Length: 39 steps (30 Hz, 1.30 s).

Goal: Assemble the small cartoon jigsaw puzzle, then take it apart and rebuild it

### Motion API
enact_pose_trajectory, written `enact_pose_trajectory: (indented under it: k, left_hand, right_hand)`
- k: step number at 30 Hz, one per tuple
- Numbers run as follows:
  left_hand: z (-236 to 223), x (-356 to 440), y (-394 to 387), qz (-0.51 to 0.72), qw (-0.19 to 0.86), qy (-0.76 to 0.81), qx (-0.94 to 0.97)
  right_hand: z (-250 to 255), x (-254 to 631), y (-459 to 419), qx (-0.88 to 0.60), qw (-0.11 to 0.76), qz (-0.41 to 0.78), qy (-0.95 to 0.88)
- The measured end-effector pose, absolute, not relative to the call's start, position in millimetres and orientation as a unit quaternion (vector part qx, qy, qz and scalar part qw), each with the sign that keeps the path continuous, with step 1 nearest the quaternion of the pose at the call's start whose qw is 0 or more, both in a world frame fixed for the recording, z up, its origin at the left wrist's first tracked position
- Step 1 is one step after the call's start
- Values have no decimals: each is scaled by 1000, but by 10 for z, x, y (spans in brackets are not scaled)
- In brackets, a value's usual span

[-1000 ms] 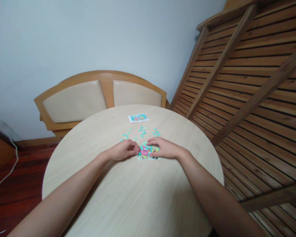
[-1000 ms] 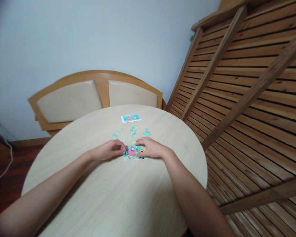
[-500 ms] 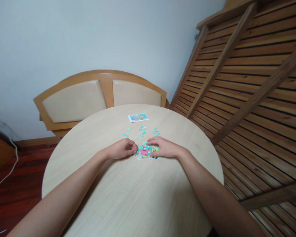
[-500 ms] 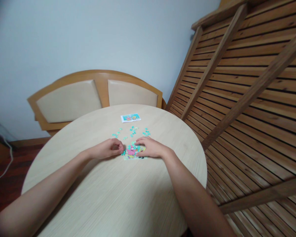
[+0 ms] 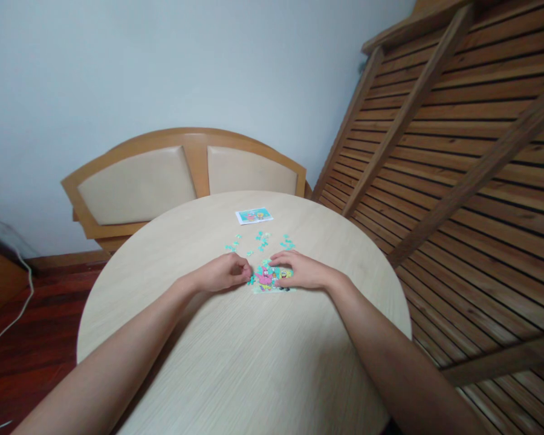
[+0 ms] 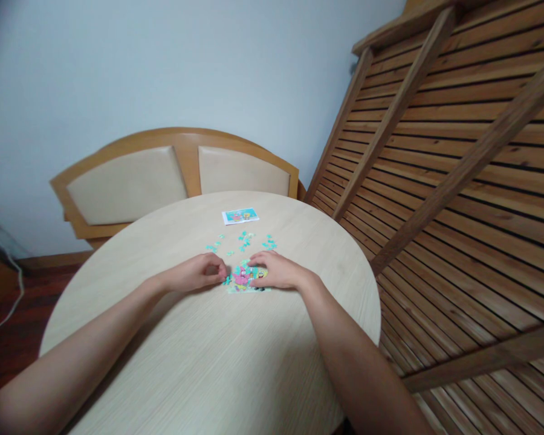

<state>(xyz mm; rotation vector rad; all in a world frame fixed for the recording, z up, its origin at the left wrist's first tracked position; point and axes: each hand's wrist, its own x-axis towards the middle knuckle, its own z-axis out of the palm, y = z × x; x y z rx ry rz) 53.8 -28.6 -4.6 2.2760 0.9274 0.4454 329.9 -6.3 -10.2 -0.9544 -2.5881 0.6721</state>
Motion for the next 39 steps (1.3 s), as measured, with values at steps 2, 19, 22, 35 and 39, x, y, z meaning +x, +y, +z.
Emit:
enact_pose_trajectory:
  k: [2,19,22,35,39]
  left_hand:
    - [-40,518,-280,162,314,349,868]
    - [-17,444,-227,145,235,302,913]
    - [-12,430,-219,140,235,306,912]
    - [9,127,-70,201,139,490,837]
    - [-127,-54,65,194,89,519,828]
  right_hand:
    - [-94,3297,-70,-332,150,235,-901]
    - [-89,3307,-72,-338,139,235,-901]
    - [-93,3312,-68,-336,145,242,-899]
    - [-92,3324,-52,-318,175,234,-902]
    - [-104,3340,-7,-317,201,218,-901]
